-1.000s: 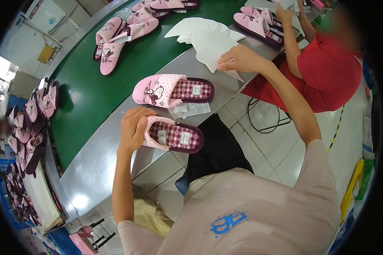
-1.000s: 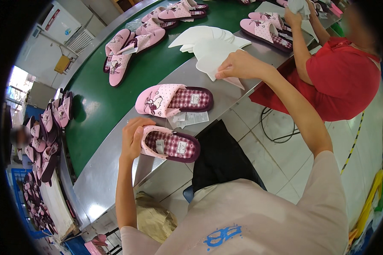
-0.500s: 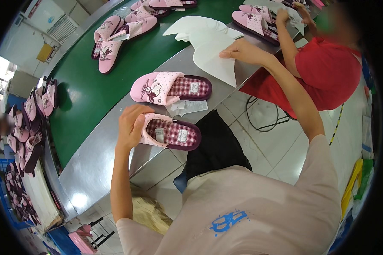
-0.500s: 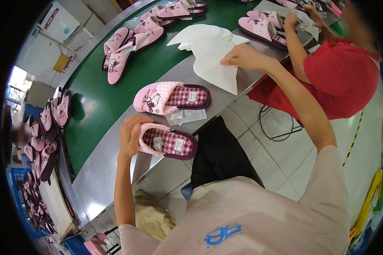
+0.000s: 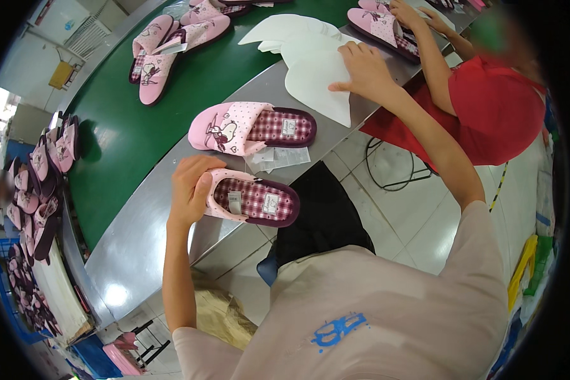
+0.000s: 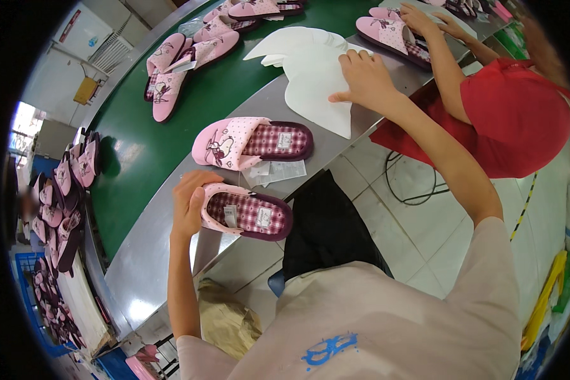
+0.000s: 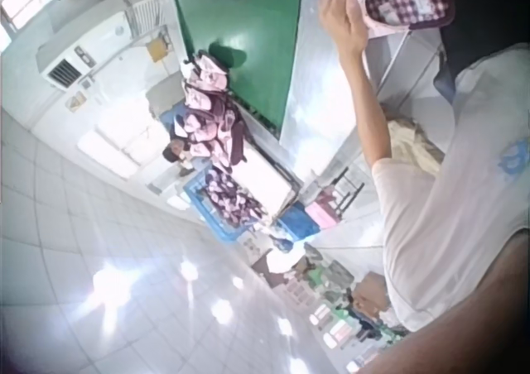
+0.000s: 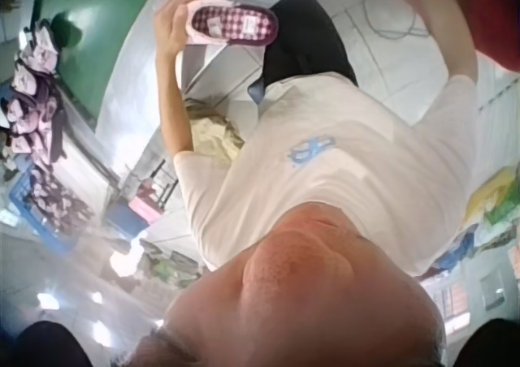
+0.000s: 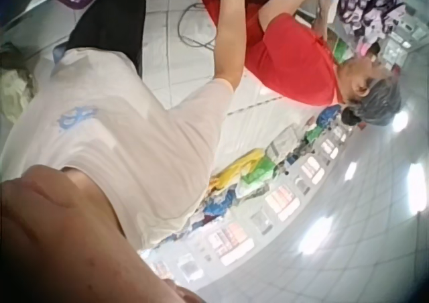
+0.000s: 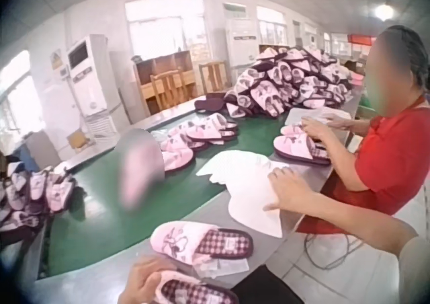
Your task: The person repeatedly inserts white paper inserts into pink slippers on a green conveyor belt, then removes them and places the slippers back on the belt. The person handles the slippers and paper inserts by hand without using tools.
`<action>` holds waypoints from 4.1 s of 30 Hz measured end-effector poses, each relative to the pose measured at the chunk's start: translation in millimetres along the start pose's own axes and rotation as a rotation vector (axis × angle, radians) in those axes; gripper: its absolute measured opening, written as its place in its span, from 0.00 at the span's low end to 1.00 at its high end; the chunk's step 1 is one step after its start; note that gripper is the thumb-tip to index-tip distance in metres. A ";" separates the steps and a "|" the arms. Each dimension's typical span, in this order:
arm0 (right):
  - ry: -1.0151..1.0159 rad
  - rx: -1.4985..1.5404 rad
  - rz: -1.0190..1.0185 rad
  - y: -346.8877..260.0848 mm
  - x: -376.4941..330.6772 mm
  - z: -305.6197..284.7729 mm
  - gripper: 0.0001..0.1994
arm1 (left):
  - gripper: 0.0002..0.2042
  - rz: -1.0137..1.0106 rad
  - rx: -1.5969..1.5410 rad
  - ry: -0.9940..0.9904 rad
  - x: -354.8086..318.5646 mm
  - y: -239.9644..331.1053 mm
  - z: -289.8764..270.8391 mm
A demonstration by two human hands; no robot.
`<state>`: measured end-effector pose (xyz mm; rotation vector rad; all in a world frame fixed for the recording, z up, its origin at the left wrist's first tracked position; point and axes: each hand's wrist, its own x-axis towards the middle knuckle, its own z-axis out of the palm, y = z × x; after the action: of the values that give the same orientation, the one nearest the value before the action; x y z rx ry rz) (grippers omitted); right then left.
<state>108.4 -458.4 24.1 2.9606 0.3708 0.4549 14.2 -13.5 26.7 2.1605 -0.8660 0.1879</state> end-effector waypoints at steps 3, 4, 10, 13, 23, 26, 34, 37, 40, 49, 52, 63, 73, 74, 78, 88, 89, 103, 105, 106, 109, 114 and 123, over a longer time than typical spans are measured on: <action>0.189 -0.090 -0.044 -7.4 -11.9 10.4 0.40 | 0.29 -0.011 -0.003 0.001 0.3 1.4 0.3; 0.261 -0.117 -0.065 -10.1 -15.4 14.9 0.38 | 0.30 -0.025 0.002 -0.011 0.4 2.4 0.2; 0.436 0.493 -0.029 17.9 -19.2 38.1 0.18 | 0.23 -0.053 -0.013 0.014 0.8 0.8 -2.7; 0.532 0.772 0.117 -1.9 -15.2 -21.5 0.12 | 0.24 -0.148 -0.122 0.098 -4.5 19.9 -13.0; -0.027 1.791 -0.006 -146.4 -68.2 -103.3 0.15 | 0.81 0.177 -0.678 0.154 18.4 69.3 33.2; -0.581 2.203 0.230 -154.6 -75.4 -107.5 0.16 | 0.80 -0.011 -0.904 0.184 9.5 90.7 27.5; -0.960 2.375 0.727 -169.8 -80.4 -117.0 0.20 | 0.83 -0.132 -1.052 0.175 -3.2 102.6 17.1; -0.897 2.402 0.542 -168.4 -96.3 -105.2 0.24 | 0.78 -0.082 -0.855 0.081 -4.5 87.3 11.9; -0.614 2.328 0.302 -175.6 -107.7 -98.3 0.25 | 0.69 -0.135 -0.828 0.216 3.7 99.9 6.5; 0.126 1.664 -0.166 -159.1 -115.9 -81.3 0.37 | 0.61 -0.270 -0.798 0.187 8.0 100.7 35.0; 0.196 1.564 -0.010 -144.0 -107.1 -90.9 0.32 | 0.62 -0.169 -0.394 0.087 24.9 84.1 21.5; 0.068 0.767 -0.208 -81.9 -65.8 -55.8 0.19 | 0.53 -0.025 0.259 -0.287 84.1 -53.7 4.4; 0.261 0.681 -0.377 -160.2 -0.4 -2.8 0.19 | 0.45 -0.119 0.146 -0.171 89.5 -49.4 12.7; 0.281 0.649 -0.400 -164.1 3.6 -2.1 0.17 | 0.45 -0.112 0.123 -0.151 88.2 -52.5 14.0; 0.270 0.589 -0.481 -168.5 14.7 -3.8 0.14 | 0.44 -0.149 0.066 -0.137 87.0 -52.3 13.7; 0.137 0.946 -0.494 -163.4 7.7 5.1 0.12 | 0.43 -0.120 0.123 -0.131 84.8 -52.3 15.3; 0.101 1.007 -0.468 -160.4 4.8 0.3 0.12 | 0.43 -0.128 0.120 -0.136 84.0 -51.1 15.5; 0.033 0.603 -0.536 -96.4 -17.0 -31.1 0.17 | 0.41 -0.059 0.084 -0.175 83.7 -51.0 16.2; 0.066 0.660 -0.544 -118.2 -5.7 -25.3 0.15 | 0.42 -0.062 0.077 -0.176 84.2 -51.0 14.7; 0.134 0.667 -0.567 -128.5 0.6 -14.6 0.15 | 0.42 -0.062 0.073 -0.176 84.7 -51.3 15.3; 0.263 0.663 -0.662 -152.4 18.4 -6.8 0.19 | 0.41 -0.075 0.006 -0.156 82.4 -57.7 15.9; 0.291 0.592 -0.692 -162.5 30.5 0.6 0.08 | 0.40 -0.103 -0.088 -0.160 84.2 -59.3 18.2; 0.327 0.620 -0.702 -169.2 35.8 7.3 0.09 | 0.42 -0.111 -0.030 -0.155 85.5 -57.2 20.4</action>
<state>106.3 -286.9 0.5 2.9600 1.7875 0.8302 112.5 -46.5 11.2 2.2098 -0.8272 -0.0490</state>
